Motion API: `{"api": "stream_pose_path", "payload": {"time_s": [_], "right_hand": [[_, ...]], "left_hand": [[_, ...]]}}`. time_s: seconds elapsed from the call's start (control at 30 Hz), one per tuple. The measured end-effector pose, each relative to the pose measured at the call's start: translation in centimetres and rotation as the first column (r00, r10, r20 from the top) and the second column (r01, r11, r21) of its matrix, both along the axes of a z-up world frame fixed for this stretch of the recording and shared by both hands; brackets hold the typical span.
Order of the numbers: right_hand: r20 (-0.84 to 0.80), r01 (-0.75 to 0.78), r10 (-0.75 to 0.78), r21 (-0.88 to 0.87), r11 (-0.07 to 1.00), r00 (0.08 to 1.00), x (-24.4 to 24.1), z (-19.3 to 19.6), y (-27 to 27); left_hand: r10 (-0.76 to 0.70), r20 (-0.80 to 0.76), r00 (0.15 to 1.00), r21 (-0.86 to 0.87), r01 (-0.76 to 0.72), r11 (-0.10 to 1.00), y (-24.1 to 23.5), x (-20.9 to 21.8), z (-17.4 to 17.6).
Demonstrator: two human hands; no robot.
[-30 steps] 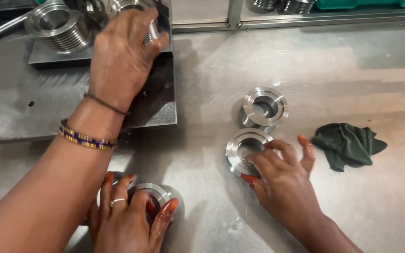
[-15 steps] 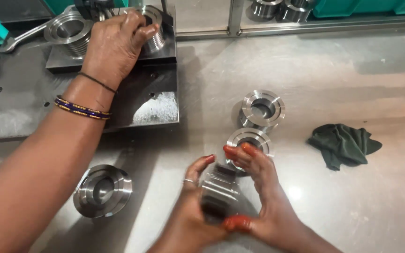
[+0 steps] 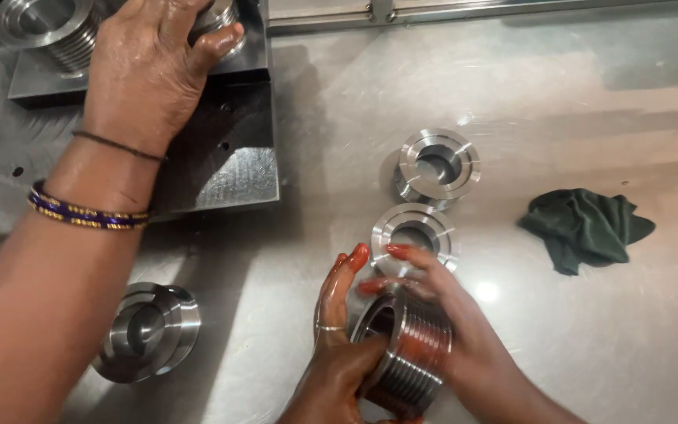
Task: The recorder is measuring metal rings using a dial gauge and organizing them on a workbench while assisted by another worker.
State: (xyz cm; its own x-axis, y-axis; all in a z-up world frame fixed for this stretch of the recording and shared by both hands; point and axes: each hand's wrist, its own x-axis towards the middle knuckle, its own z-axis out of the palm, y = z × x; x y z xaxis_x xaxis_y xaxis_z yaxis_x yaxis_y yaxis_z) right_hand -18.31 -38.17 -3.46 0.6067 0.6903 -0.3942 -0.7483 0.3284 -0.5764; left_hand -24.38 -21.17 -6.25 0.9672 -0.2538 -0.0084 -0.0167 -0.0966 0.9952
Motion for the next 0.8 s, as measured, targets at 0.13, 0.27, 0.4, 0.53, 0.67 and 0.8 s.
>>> {"api": "stream_pose_path", "payload": {"time_s": [0.13, 0.27, 0.4, 0.53, 0.67, 0.8], "right_hand": [[0.87, 0.29, 0.183, -0.34, 0.895, 0.457, -1.2, -0.4, 0.5], [0.576, 0.147, -0.039, -0.141, 0.979, 0.817, 0.6, -2.7, -0.8], [-0.122, 0.086, -0.059, 0.234, 0.968, 0.991, 0.2, -1.8, -0.6], [0.936, 0.343, 0.186, -0.288, 0.894, 0.299, -0.9, -0.6, 0.3], [0.239, 0.128, -0.105, -0.083, 0.988, 0.965, 0.3, -2.4, -0.5], [-0.148, 0.169, -0.222, -0.303, 0.938, 0.964, -0.6, -4.1, -0.7]], "left_hand": [[0.119, 0.171, 0.978, 0.123, -0.141, 0.982, -0.2, -0.7, -0.1], [0.1, 0.207, 0.973, 0.061, -0.115, 0.991, -0.1, -0.6, 0.4], [0.085, 0.203, 0.975, 0.098, -0.107, 0.989, -0.1, -0.5, 0.7], [0.126, 0.186, 0.974, 0.12, -0.15, 0.981, -0.2, -0.8, 0.3], [0.119, -0.046, 0.992, -0.288, -0.128, 0.949, -0.3, -0.8, 0.2], [0.134, 0.057, 0.989, -0.304, -0.11, 0.946, -0.6, -0.6, -1.6]]}}
